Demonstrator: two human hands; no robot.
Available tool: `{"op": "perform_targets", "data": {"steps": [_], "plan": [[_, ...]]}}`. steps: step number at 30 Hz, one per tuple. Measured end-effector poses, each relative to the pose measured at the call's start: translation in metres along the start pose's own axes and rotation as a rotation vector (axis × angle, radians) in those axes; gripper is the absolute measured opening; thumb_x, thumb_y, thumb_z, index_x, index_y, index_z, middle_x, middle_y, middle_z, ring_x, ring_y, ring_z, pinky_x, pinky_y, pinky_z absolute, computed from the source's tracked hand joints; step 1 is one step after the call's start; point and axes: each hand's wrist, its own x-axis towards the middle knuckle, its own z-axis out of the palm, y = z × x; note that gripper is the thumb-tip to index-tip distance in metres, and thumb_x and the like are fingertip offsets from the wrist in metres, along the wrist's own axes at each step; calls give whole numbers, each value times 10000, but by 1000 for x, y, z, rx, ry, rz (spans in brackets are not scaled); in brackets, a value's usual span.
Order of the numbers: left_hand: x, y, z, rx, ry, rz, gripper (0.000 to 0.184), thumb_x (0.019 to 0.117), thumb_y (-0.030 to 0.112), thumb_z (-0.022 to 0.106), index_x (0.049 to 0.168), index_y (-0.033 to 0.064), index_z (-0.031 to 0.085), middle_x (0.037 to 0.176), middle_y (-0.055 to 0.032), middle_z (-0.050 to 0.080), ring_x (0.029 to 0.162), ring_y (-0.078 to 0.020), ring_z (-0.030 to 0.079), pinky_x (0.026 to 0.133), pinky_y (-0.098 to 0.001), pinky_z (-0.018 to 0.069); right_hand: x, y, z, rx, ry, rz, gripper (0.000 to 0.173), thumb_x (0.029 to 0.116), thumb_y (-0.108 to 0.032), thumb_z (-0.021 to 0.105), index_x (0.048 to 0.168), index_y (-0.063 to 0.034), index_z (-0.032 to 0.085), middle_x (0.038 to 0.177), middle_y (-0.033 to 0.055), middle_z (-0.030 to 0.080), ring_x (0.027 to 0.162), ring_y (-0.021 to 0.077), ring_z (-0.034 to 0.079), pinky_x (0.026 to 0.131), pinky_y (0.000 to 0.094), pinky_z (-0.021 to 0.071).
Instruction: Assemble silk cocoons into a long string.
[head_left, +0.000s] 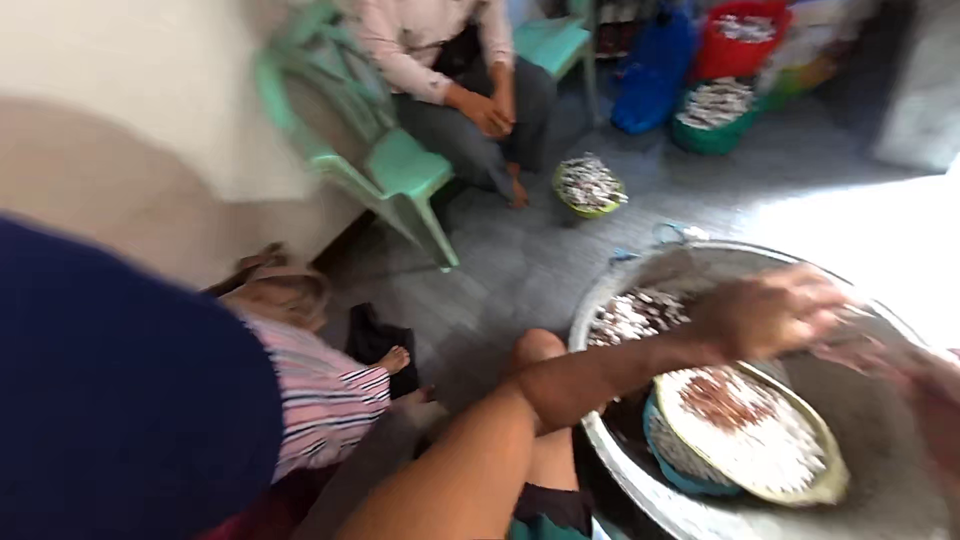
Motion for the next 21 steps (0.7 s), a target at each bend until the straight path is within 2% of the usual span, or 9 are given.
{"op": "perform_targets", "data": {"steps": [1,2,5,9,16,21], "plan": [[0,-2,2,-11,4,14,179,948,56,649,1070,35,779,1073,-110,729,972,-200,706,851,-381,592,1,3,-6,-9,-71,-42,224,1033,-102,570,1226,1,619,1058,21,743,939,142,721,905,321,610],[-3,-1,6,-12,-3,26,167,946,50,660,1071,37,770,1060,-109,708,952,-200,694,830,-378,597,0,3,-5,-20,-69,-64,237,1008,-118,613,1213,-4,642,1051,20,748,927,135,723,891,315,612],[-18,9,0,-3,-75,-5,161,952,87,686,1102,74,746,1095,-90,672,916,-191,676,780,-373,599,3,3,-1,-56,19,-57,243,961,-149,703,1179,-42,693,1024,50,747,883,155,723,854,350,624],[-24,17,-1,0,-135,-12,176,976,119,672,1139,83,728,1084,-108,663,881,-223,671,759,-403,586,0,6,-12,-38,4,-64,250,1004,-177,671,1212,-43,704,1082,92,737,913,178,717,874,366,614],[-16,7,22,88,-75,81,165,1003,139,632,1119,89,738,1049,-91,641,867,-197,647,720,-376,563,8,13,-15,93,6,-85,212,978,-61,686,1162,40,715,1007,136,743,854,187,718,830,349,621],[-20,7,25,142,-78,122,157,998,132,636,1110,82,733,1035,-100,636,883,-220,648,729,-387,562,7,16,-12,88,-7,-61,216,1005,-56,644,1183,51,703,1060,146,745,884,183,727,846,336,621]]}}
